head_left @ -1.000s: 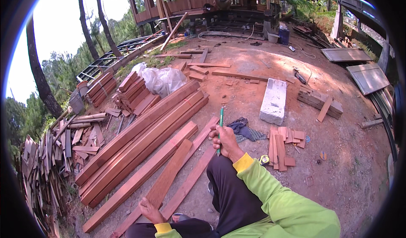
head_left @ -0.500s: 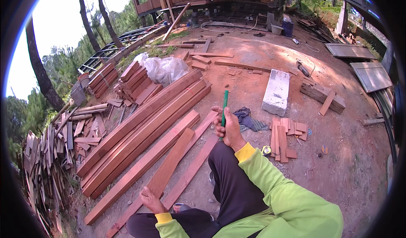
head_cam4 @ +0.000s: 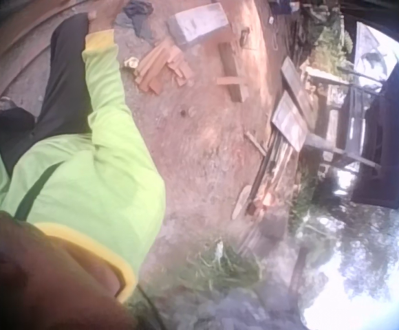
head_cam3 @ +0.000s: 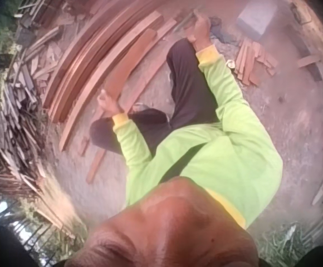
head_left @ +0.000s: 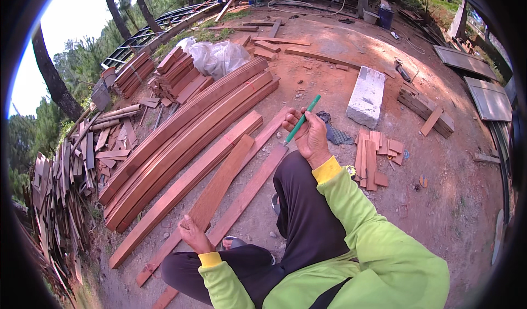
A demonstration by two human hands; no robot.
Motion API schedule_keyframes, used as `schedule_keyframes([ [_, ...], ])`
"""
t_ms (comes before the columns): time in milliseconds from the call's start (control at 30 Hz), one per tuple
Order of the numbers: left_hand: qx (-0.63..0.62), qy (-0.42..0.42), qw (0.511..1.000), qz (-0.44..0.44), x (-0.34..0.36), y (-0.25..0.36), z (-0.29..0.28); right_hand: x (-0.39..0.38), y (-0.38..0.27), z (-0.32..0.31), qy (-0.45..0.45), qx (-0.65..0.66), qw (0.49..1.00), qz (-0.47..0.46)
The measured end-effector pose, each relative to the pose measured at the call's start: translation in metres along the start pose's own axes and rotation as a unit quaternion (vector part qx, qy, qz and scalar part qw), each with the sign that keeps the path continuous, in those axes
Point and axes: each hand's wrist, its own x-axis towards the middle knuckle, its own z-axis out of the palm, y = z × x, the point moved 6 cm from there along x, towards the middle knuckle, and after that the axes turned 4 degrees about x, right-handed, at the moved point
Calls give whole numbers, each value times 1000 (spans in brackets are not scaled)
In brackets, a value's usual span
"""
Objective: The person organizes wooden planks and then sits on the ground to sharpen a large curved blade using a green sharpening stone. The person holds the blade steady with one hand and rubs the stone along the edge with the other hand repeatedly.
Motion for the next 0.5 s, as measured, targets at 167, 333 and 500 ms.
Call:
schedule_keyframes([
  [167, -21, 0, 999, -29, -1, 0, -1, 3, 0, -11, 44, 21, 999, -7],
  [333, 6, 11, 1000, 8, 7, -13, -4, 6, 1, -28, 115, 93, 989, -3],
  [500, 21, 17, 999, 22, 4, -6, -3, 11, 2, -41, 133, 125, 983, 0],
])
